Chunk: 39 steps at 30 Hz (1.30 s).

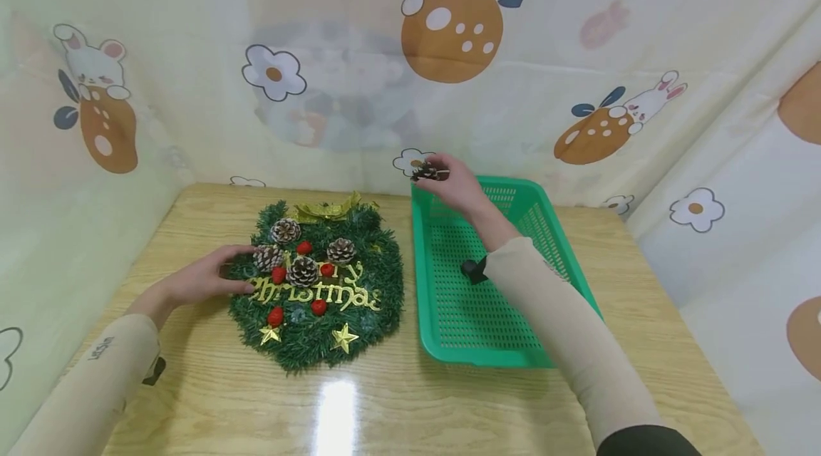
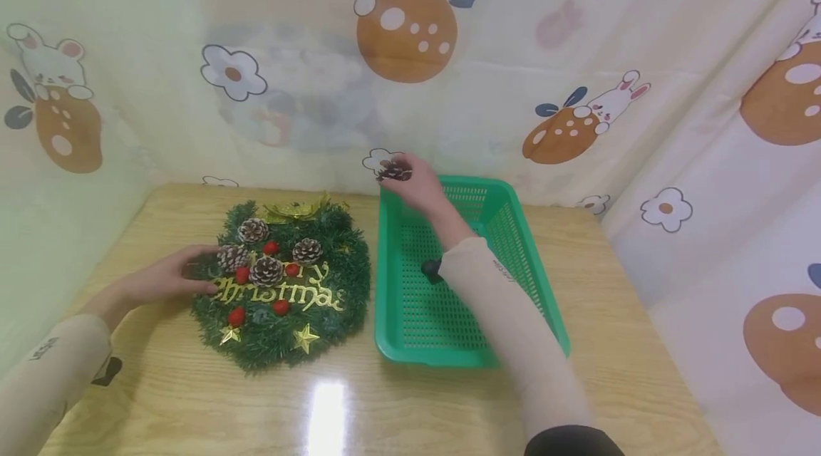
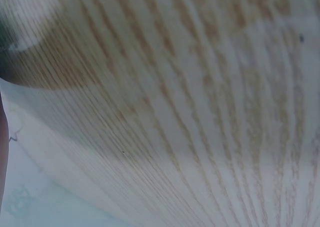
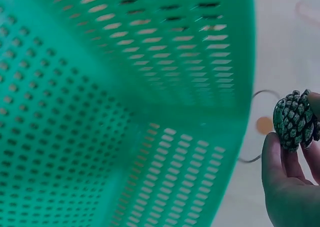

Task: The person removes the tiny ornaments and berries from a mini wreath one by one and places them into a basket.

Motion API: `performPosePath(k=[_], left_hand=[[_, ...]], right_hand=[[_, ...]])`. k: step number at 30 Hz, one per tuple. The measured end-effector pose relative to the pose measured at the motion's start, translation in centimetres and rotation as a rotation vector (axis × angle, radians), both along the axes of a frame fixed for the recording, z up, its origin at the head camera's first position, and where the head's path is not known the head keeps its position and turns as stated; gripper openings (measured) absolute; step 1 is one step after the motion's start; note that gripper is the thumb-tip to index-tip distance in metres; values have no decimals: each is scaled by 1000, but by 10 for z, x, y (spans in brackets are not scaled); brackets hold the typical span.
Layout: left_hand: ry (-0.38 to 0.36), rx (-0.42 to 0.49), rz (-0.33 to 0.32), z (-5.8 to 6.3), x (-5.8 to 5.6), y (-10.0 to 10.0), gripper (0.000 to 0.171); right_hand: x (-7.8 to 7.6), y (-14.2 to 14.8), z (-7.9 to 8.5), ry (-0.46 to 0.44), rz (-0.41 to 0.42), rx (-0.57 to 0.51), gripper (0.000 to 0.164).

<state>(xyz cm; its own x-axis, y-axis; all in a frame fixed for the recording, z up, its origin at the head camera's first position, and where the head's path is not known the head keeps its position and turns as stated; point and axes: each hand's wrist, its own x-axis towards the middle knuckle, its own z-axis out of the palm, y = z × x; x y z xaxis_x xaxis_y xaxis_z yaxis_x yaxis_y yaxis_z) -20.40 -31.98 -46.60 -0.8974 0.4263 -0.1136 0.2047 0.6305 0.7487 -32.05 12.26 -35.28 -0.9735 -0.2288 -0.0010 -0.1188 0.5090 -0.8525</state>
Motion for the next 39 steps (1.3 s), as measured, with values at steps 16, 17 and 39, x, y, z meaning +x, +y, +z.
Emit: performPosePath(k=[16, 17, 39], left_hand=[[-3, 4, 6, 0, -2, 0, 79], [-4, 3, 10, 0, -2, 0, 79], [-30, 7, 11, 4, 1, 2, 80]], right_hand=[[-2, 36, -31, -28, -54, 205, 54], [-2, 37, -33, -35, -52, 219, 55], [-8, 42, -78, -75, 32, 376, 54]])
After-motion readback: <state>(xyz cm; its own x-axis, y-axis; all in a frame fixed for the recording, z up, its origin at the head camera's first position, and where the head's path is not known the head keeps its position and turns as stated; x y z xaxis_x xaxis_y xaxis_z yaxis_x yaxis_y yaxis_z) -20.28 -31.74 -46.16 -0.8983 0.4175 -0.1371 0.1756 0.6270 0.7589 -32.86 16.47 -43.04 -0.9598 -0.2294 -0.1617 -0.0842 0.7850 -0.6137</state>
